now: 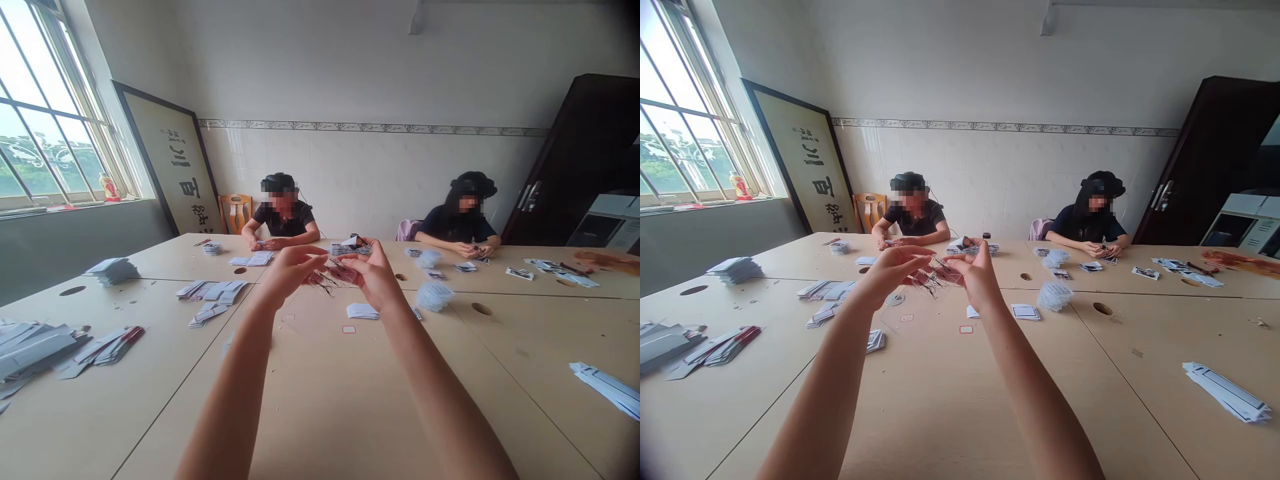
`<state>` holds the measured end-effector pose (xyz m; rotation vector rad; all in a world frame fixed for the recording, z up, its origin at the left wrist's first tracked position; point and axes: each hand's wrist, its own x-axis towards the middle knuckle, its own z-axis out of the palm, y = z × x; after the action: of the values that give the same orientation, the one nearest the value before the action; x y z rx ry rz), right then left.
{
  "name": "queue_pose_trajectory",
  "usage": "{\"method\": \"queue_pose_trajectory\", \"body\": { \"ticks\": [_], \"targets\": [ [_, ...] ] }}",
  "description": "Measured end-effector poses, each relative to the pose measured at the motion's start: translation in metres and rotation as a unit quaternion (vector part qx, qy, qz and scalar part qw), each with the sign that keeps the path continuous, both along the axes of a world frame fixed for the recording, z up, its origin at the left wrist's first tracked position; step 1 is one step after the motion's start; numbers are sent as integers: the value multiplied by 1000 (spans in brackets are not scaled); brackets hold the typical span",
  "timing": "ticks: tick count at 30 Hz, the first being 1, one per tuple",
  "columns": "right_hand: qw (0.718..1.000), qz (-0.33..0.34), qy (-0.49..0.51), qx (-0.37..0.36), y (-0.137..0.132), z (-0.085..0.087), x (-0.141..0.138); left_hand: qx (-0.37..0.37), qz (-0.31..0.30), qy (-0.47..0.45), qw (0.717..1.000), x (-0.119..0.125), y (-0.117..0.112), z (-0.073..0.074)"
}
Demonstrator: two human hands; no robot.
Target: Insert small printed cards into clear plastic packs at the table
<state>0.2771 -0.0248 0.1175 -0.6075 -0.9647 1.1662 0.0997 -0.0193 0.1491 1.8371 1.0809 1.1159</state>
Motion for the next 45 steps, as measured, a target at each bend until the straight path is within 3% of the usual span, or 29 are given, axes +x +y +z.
{"method": "queue_pose_trajectory", "body": {
  "ticks": [4,8,15,22,25,30,35,40,45],
  "targets": [
    [998,-34,48,-16,1,2,1,-13,-1,6,1000,-10,-2,5],
    [990,-71,121,-14,5,2,3,-47,-34,-42,997,-22,-8,10],
    [973,-109,202,-9,9,-1,1,-57,-27,-112,992,-36,-6,12],
    [969,-122,213,-22,8,-7,-15,-29,-50,-250,966,-24,-10,16],
    [973,-119,197,-14,1,-9,-24,-11,-60,-209,976,-10,-14,15],
    [979,-108,175,17,-14,-8,-33,84,31,-83,992,8,-6,4],
    [978,-89,189,27,-19,-4,-36,108,40,-73,991,9,1,0],
    [978,-74,195,28,-19,-1,-37,145,95,-37,984,10,-4,2],
    [978,-68,188,53,-20,-2,-38,101,93,-56,989,12,-6,1]
  ]
}}
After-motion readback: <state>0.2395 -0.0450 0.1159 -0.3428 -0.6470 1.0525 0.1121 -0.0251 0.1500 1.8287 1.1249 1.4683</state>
